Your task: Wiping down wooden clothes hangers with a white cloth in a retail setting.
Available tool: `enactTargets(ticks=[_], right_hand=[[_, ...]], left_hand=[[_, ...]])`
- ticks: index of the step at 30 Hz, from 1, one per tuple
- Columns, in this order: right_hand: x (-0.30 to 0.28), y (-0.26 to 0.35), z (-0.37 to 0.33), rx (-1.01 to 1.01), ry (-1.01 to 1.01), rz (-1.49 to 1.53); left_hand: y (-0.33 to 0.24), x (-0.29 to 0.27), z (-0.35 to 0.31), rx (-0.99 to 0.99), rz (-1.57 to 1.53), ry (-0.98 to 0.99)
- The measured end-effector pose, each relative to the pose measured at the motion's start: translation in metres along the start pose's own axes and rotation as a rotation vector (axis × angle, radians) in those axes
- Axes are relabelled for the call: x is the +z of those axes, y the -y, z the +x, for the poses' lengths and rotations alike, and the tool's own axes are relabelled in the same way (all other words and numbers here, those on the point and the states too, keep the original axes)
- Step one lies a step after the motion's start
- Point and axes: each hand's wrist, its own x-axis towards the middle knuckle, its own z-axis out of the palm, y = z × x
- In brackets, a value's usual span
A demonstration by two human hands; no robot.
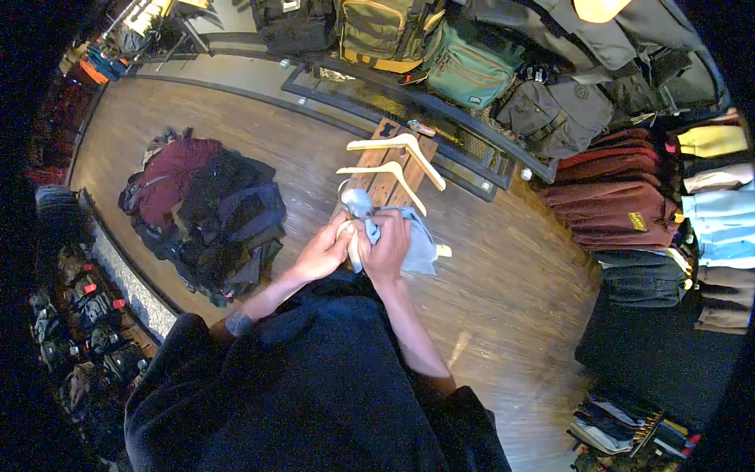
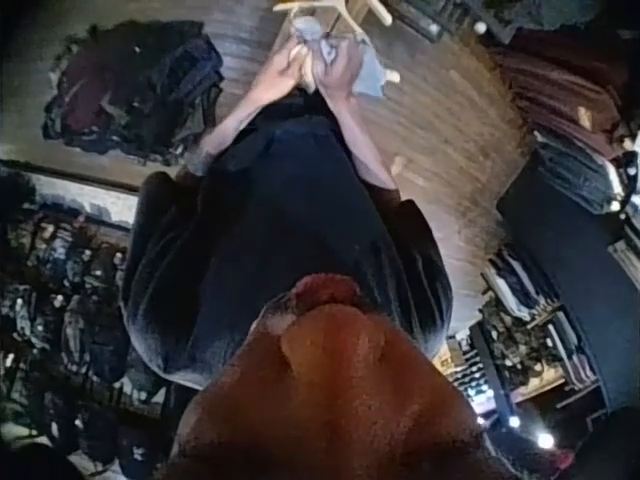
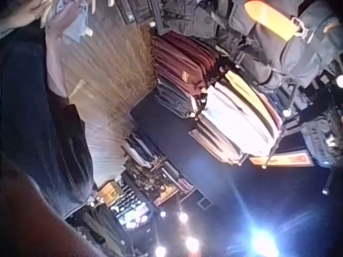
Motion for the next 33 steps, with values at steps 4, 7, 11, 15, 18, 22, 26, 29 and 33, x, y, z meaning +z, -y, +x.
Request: enactTargets(ticks=[4,7,11,15,18,22,26,29,33], right_hand=[[-0.004,-0.009,-0.006,-0.055,0.059,-0.062],[-0.020,-0.023,-0.011,-0.132,0.164,-0.155],[-0.027,-0.048,-0.026,-0.086,0.139,-0.287],[-0.017,-0.027,-0.026,0.014,0.150,-0.232],[-0.001,0.001,-0.019,0.040,0.071,0.024],[0.002,0.014,0.002,-0.030,0.044,0.107],[-0.015,-0.011,-0.005,-0.158,0.111,-0.073],[-0.032,-0.046,-0.015,-0.193,0.145,-0.180],[-0.040,-0.062,-0.026,-0.072,0.167,-0.251]], left_hand=[[-0.011,-0.010,-0.005,-0.037,0.177,-0.120],[0.019,-0.031,-0.008,-0.079,0.330,-0.200],[-0.005,-0.038,-0.014,-0.125,0.188,-0.114],[0.005,-0.030,-0.016,-0.025,0.267,-0.161],[0.002,-0.009,-0.014,0.064,0.269,-0.129],[-0.001,-0.003,-0.012,0.034,0.256,-0.104],[-0.009,-0.016,-0.007,0.005,0.251,-0.132],[-0.023,-0.033,-0.009,0.006,0.202,-0.108],[-0.021,-0.039,-0.010,-0.077,0.179,-0.090]])
